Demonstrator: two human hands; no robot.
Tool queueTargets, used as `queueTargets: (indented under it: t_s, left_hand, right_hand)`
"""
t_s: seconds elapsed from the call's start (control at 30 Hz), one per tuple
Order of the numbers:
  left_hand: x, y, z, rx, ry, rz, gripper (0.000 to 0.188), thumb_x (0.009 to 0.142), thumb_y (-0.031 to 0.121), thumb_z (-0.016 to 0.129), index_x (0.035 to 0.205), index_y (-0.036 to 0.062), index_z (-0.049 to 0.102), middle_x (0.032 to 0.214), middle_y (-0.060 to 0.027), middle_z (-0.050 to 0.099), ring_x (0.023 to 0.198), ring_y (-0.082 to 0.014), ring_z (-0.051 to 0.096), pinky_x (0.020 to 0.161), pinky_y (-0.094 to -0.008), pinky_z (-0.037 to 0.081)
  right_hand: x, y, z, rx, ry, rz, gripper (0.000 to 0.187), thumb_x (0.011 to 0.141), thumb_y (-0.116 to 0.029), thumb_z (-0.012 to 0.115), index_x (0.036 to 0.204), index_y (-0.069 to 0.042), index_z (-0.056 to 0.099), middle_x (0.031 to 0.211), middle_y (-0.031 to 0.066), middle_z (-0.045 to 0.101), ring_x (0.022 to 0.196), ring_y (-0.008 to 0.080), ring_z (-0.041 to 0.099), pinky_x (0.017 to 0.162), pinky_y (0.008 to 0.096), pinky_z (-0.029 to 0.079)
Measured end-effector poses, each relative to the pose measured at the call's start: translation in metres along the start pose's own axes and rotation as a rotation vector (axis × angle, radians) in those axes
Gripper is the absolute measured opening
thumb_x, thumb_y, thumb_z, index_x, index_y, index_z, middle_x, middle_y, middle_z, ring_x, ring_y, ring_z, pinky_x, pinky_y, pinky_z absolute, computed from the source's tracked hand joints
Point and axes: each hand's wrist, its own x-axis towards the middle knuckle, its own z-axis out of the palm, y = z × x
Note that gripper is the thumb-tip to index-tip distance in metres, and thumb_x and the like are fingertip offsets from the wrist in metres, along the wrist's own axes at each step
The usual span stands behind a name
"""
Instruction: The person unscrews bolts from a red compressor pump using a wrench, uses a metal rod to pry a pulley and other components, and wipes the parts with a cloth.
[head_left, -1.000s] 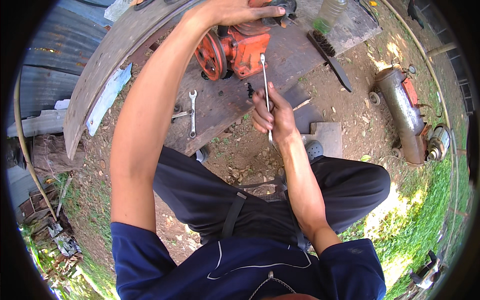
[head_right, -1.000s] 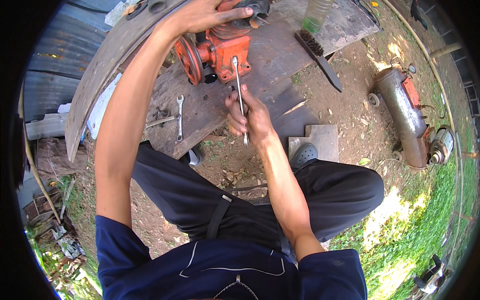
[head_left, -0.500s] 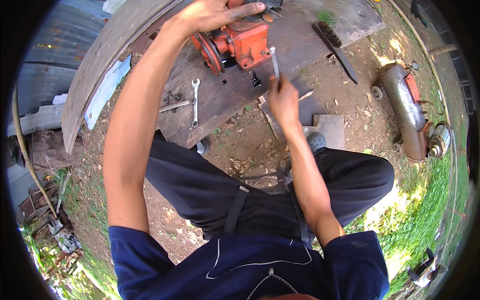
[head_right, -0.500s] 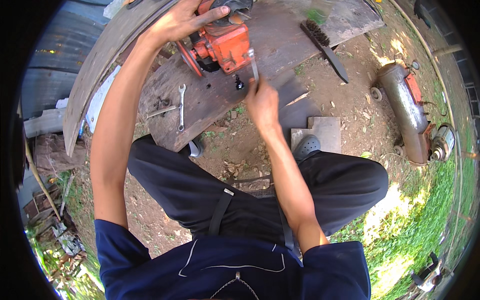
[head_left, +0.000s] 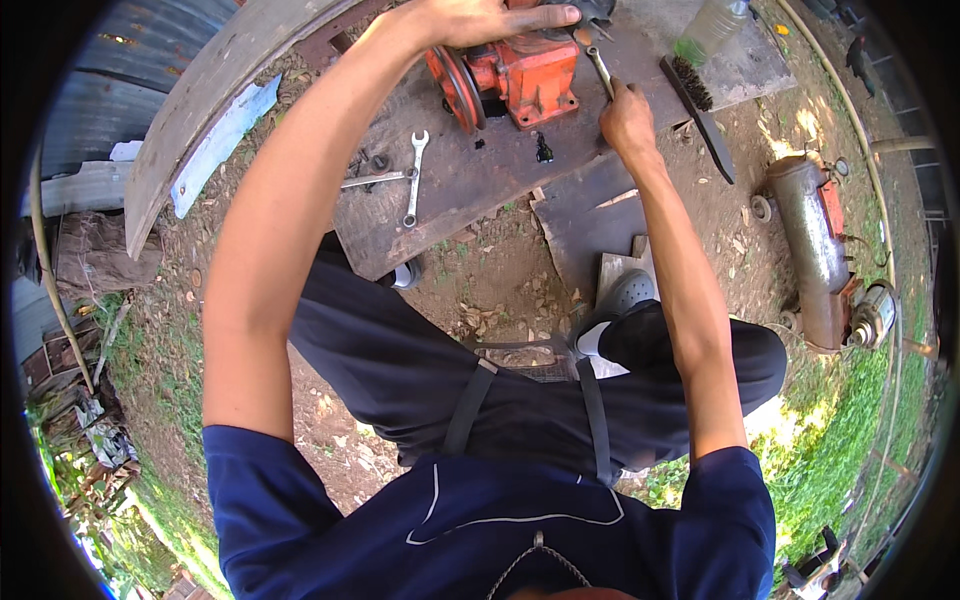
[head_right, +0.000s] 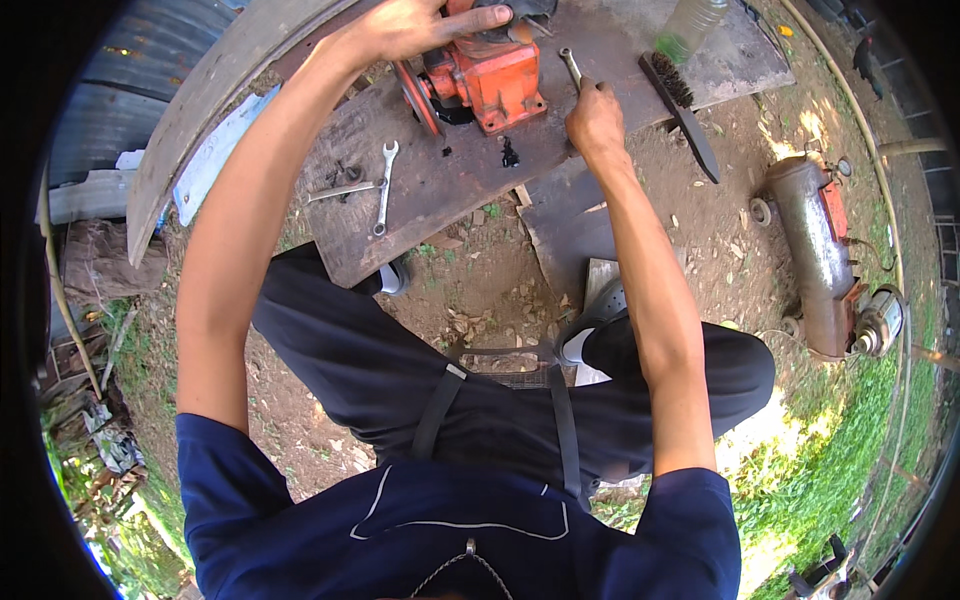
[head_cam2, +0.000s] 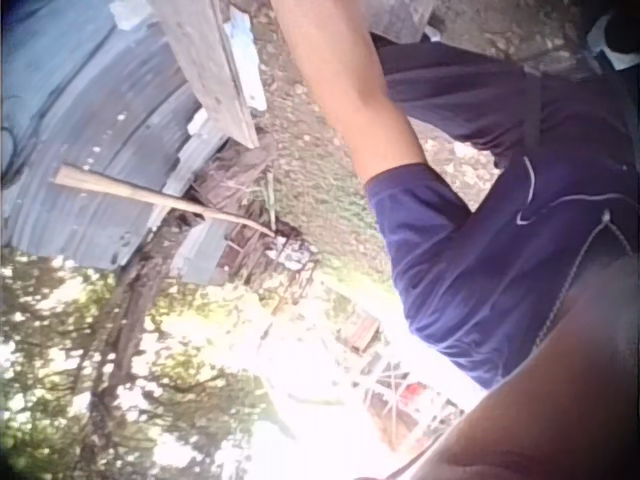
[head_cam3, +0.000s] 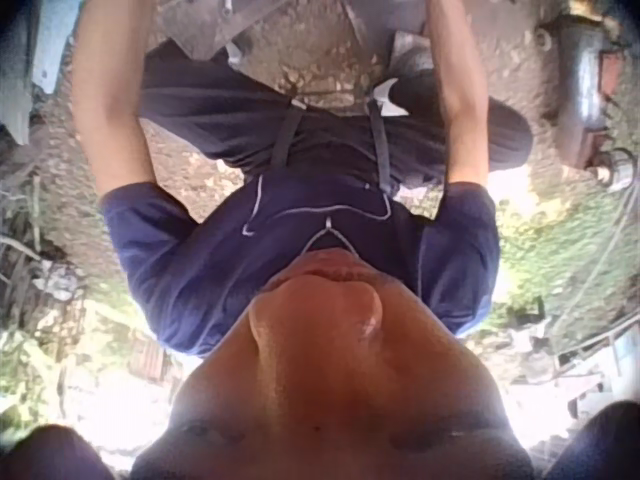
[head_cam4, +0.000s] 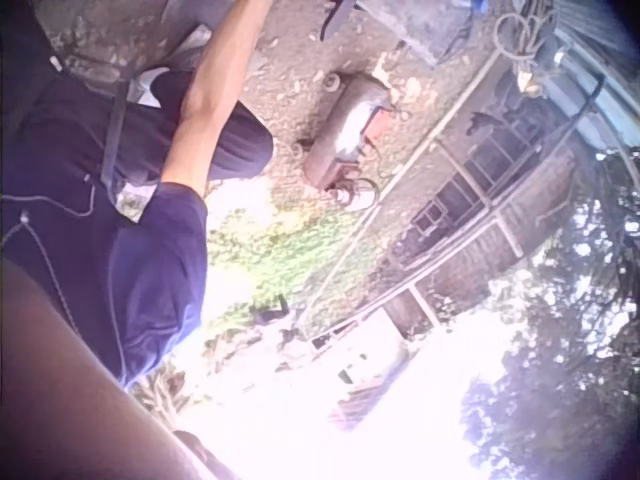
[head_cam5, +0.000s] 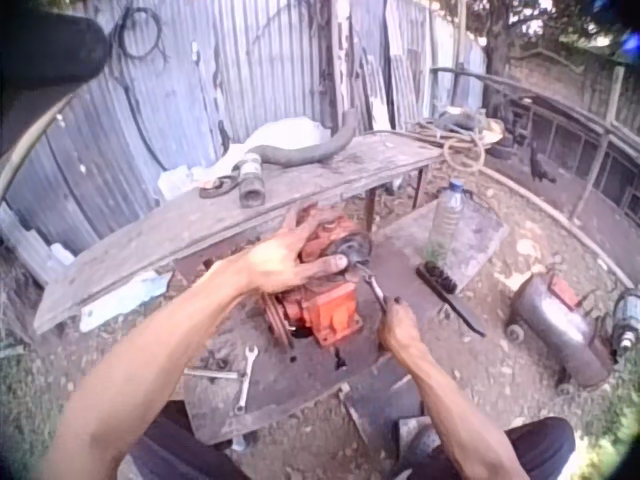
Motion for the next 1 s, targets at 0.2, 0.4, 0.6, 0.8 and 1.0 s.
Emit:
queueTargets:
  t_s: [0.2,0.4,0.6,0.8,1.0]
  left_hand:
    - [0.003,0.001,-0.001,0.010,-0.037,0.005,0.095,0.084,0.068,0.061,0.156,0.0200,0.020,0.159,-0.0321,0.005,0.147,-0.0472,0.015,0.120,-0.0496,0.022]
    - [0.002,0.003,-0.002,0.015,-0.026,-0.009,0.096,0.084,0.068,0.063,0.155,0.0194,0.021,0.159,-0.0318,0.007,0.148,-0.0470,0.014,0.120,-0.0498,0.020]
    - [0.001,0.004,-0.003,-0.021,-0.011,0.026,0.093,0.085,0.065,0.063,0.155,0.0196,0.022,0.158,-0.0312,0.007,0.148,-0.0463,0.014,0.120,-0.0493,0.020]
    - [-0.001,0.006,-0.002,-0.004,-0.002,-0.006,0.092,0.086,0.064,0.064,0.155,0.0197,0.023,0.159,-0.0304,0.007,0.148,-0.0457,0.014,0.120,-0.0493,0.021]
    - [0.003,0.010,-0.001,-0.047,-0.013,0.017,0.090,0.087,0.063,0.063,0.154,0.0192,0.024,0.157,-0.0296,0.012,0.147,-0.0455,0.016,0.120,-0.0493,0.022]
  right_hand:
    - [-0.004,0.006,0.006,-0.023,0.096,-0.105,0.048,0.083,0.002,0.053,0.130,-0.004,0.058,0.114,0.0241,0.062,0.107,0.0445,0.060,0.095,0.0485,0.049]
    - [-0.018,-0.006,-0.032,0.984,-0.334,0.320,0.047,0.091,0.003,0.046,0.134,-0.009,0.058,0.109,0.0206,0.065,0.102,0.0314,0.065,0.086,0.0404,0.054]
    - [-0.050,-0.002,-0.073,1.563,-0.463,0.286,0.039,0.091,0.004,0.056,0.129,0.009,0.056,0.113,0.0206,0.066,0.097,0.0246,0.068,0.090,0.0347,0.057]
    - [-0.081,-0.037,-0.096,0.488,-0.166,0.231,0.027,0.091,-0.018,0.070,0.116,-0.009,0.072,0.104,0.0167,0.072,0.096,0.0238,0.070,0.079,0.0325,0.054]
    - [-0.100,-0.027,-0.034,0.624,0.105,-0.008,0.022,0.101,-0.028,0.059,0.102,-0.007,0.064,0.071,0.0013,0.051,0.053,0.0115,0.048,0.044,0.0262,0.040]
